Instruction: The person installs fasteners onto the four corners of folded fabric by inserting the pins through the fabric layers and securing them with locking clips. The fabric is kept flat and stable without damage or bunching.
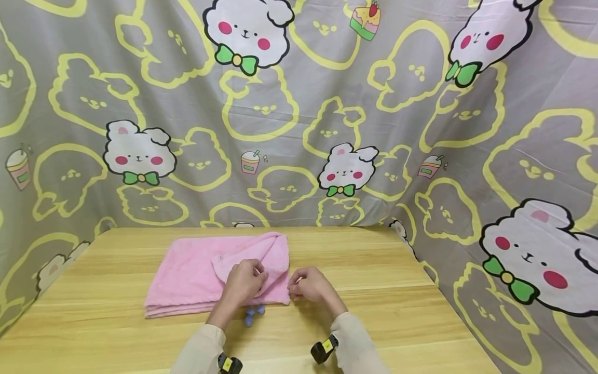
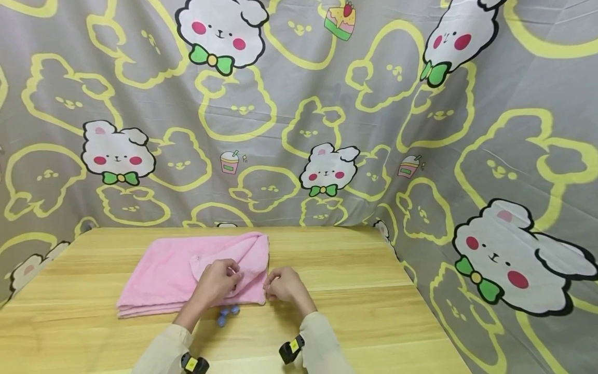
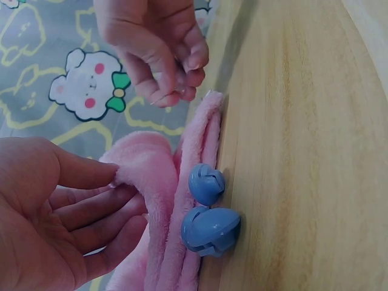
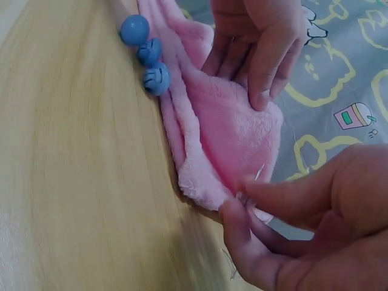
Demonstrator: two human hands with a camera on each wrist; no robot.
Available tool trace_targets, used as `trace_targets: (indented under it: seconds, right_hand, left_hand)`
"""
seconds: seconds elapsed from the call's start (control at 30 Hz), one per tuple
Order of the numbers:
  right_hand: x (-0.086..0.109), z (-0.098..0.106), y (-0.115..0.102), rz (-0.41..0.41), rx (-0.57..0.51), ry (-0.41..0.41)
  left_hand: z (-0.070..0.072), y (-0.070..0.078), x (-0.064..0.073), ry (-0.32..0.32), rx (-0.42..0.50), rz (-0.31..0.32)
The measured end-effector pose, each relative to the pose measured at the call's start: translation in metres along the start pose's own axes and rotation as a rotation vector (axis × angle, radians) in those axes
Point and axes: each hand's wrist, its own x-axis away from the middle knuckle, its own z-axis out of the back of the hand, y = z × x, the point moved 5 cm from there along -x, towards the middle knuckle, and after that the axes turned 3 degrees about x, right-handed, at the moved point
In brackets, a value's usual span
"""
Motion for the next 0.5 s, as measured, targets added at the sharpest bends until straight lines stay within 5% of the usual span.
trace_targets:
  seconds: [0.23,0.5]
  right_hand:
    - [0.001,-0.01,-0.001,-0.038,-0.168,-0.124]
    - [-0.003,-0.02,0.0,-0.066,-0.279,-0.126]
  left_hand:
    - [-0.001,0.0,0.0,-0.014,0.01,0.018]
    - [-0.004,0.0,0.001,-0.026,0.032,-0.002]
